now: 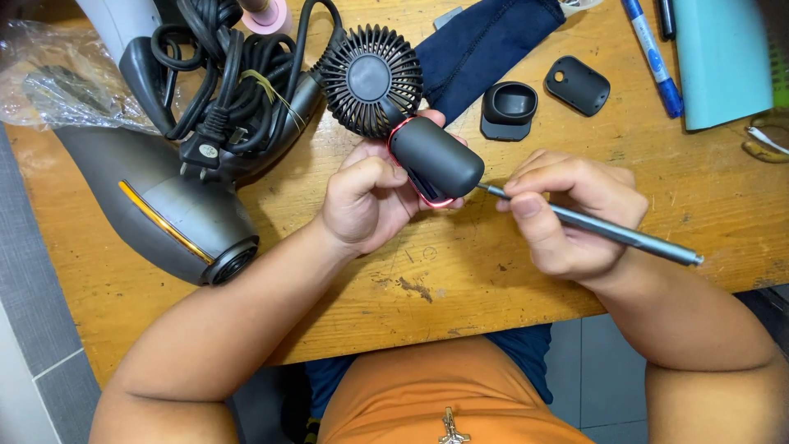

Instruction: Repairing a small handheld fan using a precision screwdriver on a workbench.

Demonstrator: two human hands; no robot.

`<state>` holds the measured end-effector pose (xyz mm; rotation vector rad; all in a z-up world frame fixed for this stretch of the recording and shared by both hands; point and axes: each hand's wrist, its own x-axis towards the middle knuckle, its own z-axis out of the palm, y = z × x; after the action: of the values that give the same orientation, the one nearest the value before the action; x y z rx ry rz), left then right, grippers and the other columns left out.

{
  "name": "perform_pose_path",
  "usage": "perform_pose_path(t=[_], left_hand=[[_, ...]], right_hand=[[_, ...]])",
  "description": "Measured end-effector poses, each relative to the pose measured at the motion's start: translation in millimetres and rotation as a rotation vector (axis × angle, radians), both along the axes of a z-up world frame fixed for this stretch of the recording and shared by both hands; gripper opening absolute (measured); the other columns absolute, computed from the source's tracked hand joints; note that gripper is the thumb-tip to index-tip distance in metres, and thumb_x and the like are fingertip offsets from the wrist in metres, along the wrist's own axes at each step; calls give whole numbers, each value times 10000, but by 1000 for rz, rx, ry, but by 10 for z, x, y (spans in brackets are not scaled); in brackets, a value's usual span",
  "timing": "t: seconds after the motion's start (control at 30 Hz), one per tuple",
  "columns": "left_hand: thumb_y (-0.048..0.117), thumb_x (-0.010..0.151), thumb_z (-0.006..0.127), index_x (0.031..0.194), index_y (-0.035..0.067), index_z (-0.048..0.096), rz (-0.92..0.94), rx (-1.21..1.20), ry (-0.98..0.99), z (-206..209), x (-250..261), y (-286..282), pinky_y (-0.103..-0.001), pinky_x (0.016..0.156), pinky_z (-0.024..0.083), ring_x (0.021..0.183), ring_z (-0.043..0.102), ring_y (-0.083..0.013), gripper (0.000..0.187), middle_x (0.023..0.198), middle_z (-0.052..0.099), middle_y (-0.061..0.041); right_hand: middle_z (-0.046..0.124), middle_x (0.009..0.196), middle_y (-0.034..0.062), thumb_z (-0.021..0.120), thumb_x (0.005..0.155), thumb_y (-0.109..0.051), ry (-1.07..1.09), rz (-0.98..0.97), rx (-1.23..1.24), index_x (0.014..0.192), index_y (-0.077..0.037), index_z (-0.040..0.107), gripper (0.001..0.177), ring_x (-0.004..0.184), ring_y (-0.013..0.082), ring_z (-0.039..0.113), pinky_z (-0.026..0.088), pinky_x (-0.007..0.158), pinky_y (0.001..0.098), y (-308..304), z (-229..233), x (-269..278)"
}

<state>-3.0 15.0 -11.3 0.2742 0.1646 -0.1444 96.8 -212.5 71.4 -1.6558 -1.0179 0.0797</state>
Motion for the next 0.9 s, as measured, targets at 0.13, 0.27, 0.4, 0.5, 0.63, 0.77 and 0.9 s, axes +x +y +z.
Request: perform_pose_path(t=[0.13,0.27,0.4,0.5,0.63,0.77,0.9], left_hand=[[15,980,659,1715,3,472,38,103,-50,-41,-13,-9,-722,1095,637,1263,726,-498,758,1431,675,-275],[4,1091,693,1762,-11,407,110,319,-172,-26,-30,-108,-626,1182,668,1455,707,-478,729,1559,678,-332],[46,1165,719,1740,9,448,40,372,-207,76,-46,-120,-530,1249,665,1509,704,-353,637,1652,670,-237],[4,1163,654,1652,50,520,69,631,-265,133,-33,-114,-510,1286,684,1585,639,-304,509,1602,701,-151],[-27,1132,670,1685,7,481,49,583,-203,51,-25,-119,-522,1354,601,1486,731,-347,586,1588,722,-194],[-14,1103,690,1657,13,507,53,557,-163,-1,-27,-145,-515,1224,665,1431,752,-340,585,1553,732,-204],[-15,1040,674,1557,-17,613,110,606,-217,-54,5,-167,-516,1246,672,1409,759,-346,520,1502,765,-183]], right_hand=[[724,832,225,519,1236,-403,49,-98,148,1054,97,692,559,669,320,807,601,582,320,-40,-227,95],[793,1136,277,664,1206,-198,-117,-71,0,1193,95,725,300,1067,379,796,645,991,468,32,-57,181],[686,1407,314,797,1113,-105,67,24,-68,1400,101,563,423,1397,432,731,624,1300,526,95,-80,171],[689,1368,269,834,1090,-44,199,32,-80,1413,66,560,438,1257,338,737,654,1125,397,126,-91,220],[691,1387,307,743,1118,78,63,17,-191,1404,117,580,331,1257,380,745,656,1150,436,107,-20,398],[650,1610,388,670,979,102,-187,182,-354,1442,43,608,470,1520,527,639,523,1275,631,110,-68,591],[732,1554,304,766,1035,19,-292,256,-385,1392,1,649,375,1523,510,572,513,1299,582,171,-259,568]])
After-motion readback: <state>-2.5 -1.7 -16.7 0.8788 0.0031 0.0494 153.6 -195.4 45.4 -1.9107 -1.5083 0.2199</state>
